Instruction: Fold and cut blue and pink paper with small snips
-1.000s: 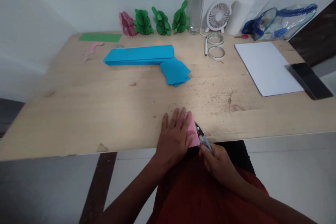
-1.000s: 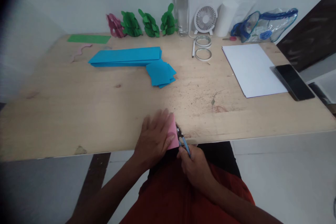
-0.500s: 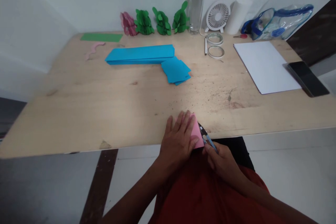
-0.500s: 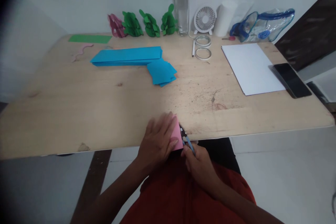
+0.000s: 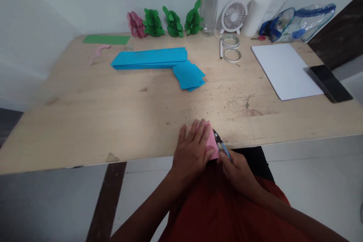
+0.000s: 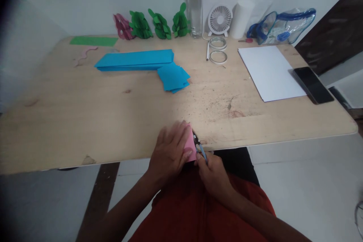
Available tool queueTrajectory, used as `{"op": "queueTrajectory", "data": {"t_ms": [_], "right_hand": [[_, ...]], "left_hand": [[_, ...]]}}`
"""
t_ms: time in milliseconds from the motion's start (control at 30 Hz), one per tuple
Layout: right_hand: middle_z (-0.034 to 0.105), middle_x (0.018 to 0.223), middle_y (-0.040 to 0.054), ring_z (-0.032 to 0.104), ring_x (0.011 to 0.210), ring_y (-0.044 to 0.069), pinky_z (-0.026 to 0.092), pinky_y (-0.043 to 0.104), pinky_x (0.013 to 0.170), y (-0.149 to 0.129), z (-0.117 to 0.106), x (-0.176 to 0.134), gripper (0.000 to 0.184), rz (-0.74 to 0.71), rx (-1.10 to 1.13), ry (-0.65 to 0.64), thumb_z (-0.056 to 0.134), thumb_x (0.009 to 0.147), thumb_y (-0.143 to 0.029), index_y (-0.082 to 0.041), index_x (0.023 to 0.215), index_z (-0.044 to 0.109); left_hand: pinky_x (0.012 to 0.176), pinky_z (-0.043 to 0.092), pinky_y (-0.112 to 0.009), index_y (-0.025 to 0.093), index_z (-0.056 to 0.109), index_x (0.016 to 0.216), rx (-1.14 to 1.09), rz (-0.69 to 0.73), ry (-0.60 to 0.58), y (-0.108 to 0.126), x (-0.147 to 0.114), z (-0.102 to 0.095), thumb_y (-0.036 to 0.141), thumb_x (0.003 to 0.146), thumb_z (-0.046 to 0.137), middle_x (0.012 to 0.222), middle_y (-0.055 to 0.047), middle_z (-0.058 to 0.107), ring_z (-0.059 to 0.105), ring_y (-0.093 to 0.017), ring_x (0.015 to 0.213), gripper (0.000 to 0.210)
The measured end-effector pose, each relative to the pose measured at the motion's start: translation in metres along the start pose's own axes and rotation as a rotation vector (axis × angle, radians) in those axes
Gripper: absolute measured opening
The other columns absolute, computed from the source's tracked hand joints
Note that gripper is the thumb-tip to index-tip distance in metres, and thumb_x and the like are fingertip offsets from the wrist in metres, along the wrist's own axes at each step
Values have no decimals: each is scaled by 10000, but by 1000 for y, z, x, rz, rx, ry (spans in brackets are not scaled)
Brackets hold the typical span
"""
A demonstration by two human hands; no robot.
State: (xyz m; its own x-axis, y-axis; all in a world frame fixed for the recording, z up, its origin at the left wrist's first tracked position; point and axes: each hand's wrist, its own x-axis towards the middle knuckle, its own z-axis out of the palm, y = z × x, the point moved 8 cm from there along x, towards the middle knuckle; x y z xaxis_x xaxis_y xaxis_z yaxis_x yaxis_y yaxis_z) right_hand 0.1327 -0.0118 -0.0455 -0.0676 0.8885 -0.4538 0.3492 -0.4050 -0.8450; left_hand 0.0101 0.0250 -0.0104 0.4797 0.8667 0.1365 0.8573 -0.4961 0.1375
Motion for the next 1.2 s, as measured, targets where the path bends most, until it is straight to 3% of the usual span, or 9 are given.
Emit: {"op": "queueTrajectory", "data": {"t_ms": [533, 667, 967, 1200], "right_hand": [[389, 505, -40, 360, 467, 127, 302, 250, 450, -11, -4, 1, 341, -57, -69, 101, 393, 896, -453, -241, 629, 399], [401, 482, -34, 382, 453, 129, 310, 252, 448, -19, -2, 4, 368, -76, -121, 73, 375, 909, -428, -246, 590, 370], [440, 519, -32, 444, 497, 142, 350, 253, 503, -28, -7, 4, 322, -147, -148, 141, 371, 926, -401, -225, 682, 484], [600, 766, 37, 556, 707, 175, 427, 283, 699, -45, -7, 9, 269, -236, -188, 94, 350, 936, -334, -204, 828, 559]], "left_hand": [[1114, 188, -547, 116, 330, 1424, -7, 24, -19, 0, -2, 3, 392, 920, 360, 1510, -87, 292, 223, -302, 1399, 576], [1112, 189, -550, 113, 323, 1428, -8, 24, -15, 0, -2, 3, 391, 921, 352, 1508, -85, 295, 222, -302, 1399, 579], [1110, 186, -550, 131, 321, 1433, -4, 36, 10, 0, -2, 3, 422, 917, 356, 1498, -85, 315, 224, -312, 1398, 594], [1106, 198, -549, 135, 317, 1435, 4, 30, 6, 0, -2, 3, 394, 920, 355, 1497, -80, 318, 221, -303, 1400, 577]]}}
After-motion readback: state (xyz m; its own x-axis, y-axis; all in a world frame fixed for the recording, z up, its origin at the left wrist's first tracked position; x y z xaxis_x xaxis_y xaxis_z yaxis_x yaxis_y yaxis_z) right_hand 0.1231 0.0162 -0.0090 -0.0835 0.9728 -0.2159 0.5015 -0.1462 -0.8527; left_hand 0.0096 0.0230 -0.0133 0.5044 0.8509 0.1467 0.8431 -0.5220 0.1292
